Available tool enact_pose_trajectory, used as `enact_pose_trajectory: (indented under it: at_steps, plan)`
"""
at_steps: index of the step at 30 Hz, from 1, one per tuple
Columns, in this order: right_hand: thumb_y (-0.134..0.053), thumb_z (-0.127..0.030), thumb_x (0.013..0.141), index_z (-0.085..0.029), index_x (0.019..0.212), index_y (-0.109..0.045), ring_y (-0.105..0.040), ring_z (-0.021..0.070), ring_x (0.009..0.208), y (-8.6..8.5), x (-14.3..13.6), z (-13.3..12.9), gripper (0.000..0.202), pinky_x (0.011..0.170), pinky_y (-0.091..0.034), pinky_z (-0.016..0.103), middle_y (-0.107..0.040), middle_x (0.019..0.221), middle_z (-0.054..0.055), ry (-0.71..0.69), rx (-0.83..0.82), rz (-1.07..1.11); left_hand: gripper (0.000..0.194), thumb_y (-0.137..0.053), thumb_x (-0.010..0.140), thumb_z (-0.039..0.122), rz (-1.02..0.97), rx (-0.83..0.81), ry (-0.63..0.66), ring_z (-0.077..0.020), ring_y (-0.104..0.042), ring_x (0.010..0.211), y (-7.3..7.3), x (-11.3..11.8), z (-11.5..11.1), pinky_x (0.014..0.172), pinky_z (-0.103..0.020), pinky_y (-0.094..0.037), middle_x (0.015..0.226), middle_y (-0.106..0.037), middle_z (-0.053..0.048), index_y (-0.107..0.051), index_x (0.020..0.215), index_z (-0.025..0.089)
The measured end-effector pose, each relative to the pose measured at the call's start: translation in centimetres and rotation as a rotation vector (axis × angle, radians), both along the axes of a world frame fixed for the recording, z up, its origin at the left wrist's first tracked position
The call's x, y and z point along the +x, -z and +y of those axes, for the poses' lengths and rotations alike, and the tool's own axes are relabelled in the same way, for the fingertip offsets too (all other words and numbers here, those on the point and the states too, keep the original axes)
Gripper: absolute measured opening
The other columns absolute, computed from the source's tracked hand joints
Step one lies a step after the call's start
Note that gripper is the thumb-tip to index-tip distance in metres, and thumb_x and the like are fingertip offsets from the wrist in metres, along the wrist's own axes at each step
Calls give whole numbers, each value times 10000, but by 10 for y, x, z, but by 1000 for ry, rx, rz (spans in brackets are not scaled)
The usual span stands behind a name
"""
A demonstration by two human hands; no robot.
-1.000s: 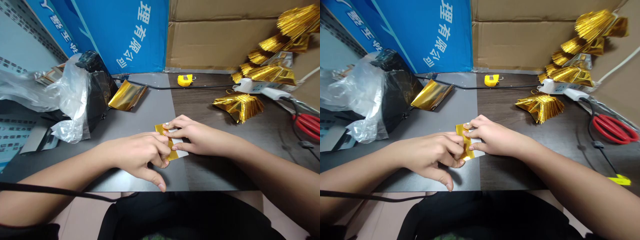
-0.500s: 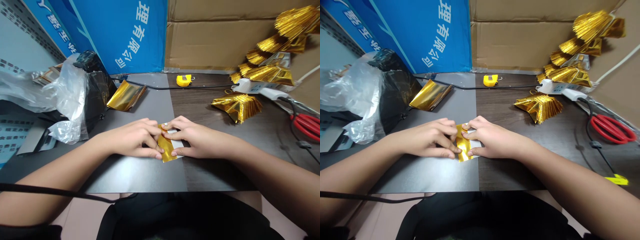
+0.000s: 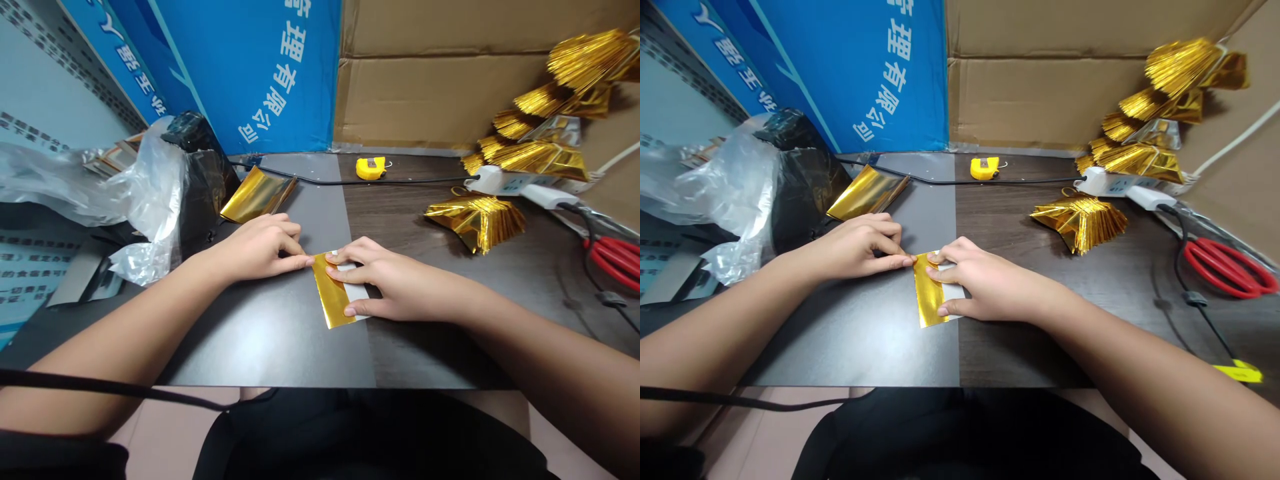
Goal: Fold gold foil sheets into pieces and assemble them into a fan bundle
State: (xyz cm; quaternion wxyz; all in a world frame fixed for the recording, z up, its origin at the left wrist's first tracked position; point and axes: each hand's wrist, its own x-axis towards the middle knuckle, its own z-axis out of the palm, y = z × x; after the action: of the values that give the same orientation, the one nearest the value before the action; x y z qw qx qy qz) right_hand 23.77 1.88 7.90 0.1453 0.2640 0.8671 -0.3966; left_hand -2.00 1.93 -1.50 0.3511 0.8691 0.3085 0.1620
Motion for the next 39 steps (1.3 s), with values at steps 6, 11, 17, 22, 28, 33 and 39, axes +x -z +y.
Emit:
enact_pose_trajectory:
  at_steps: [6,11,17,22,28,33,39]
  plan:
    - [-746,-396,879,-100,1351,-654,-477,328,1253,1,2,2,565,1067,-462,490,-592,1344,192,13,-13,10,339,-527,1011,414,43,126,-57,-164,-536,759,-2,3,-5,699,-302,-357,771,-607,-29,-790,942,210]
    - [-754,-418,873,-109,1343,-662,-492,304,1268,2,2,3,570,1083,-454,457,-582,1373,177,33,-14,39,343,-500,1022,409,-3,59,-100,-185,-590,873,-2,11,-11,792,-303,-422,923,-650,-52,-741,1114,182]
    - [-755,-464,864,-130,1366,-646,-487,297,1301,5,4,4,612,1104,-443,455,-571,1413,157,49,-24,40,294,-504,1013,367,-99,-26,-12,-189,-579,960,-5,12,-13,869,-314,-440,1052,-637,-71,-697,1124,174]
    - [-721,-429,904,-141,1360,-643,-496,282,1316,2,5,6,545,1105,-448,439,-567,1426,152,27,4,74,304,-539,1002,403,-114,-3,36,-200,-595,995,-3,9,-11,906,-332,-442,1098,-642,-81,-717,1076,167]
    - [-712,-622,844,-81,1308,-658,-532,321,1293,-14,-8,-12,714,1104,-440,481,-628,1345,177,-110,124,133,288,-559,990,400,-118,17,21,-195,-586,966,-4,11,-13,888,-334,-435,1061,-641,-70,-720,1058,172]
    - [-722,-647,819,-49,1235,-684,-615,314,1183,-24,-19,-38,730,989,-508,427,-670,1278,181,-193,216,75,301,-580,980,404,-196,-32,114,-175,-553,885,-6,7,-10,813,-304,-429,969,-641,-70,-743,1024,156]
    - [-598,-359,982,-76,1165,-711,-651,230,962,-31,-29,-62,356,877,-521,356,-730,1125,103,-347,285,226,339,-497,1026,385,-200,-15,-7,-163,-578,842,1,8,-9,795,-292,-431,882,-664,-58,-749,1016,158]
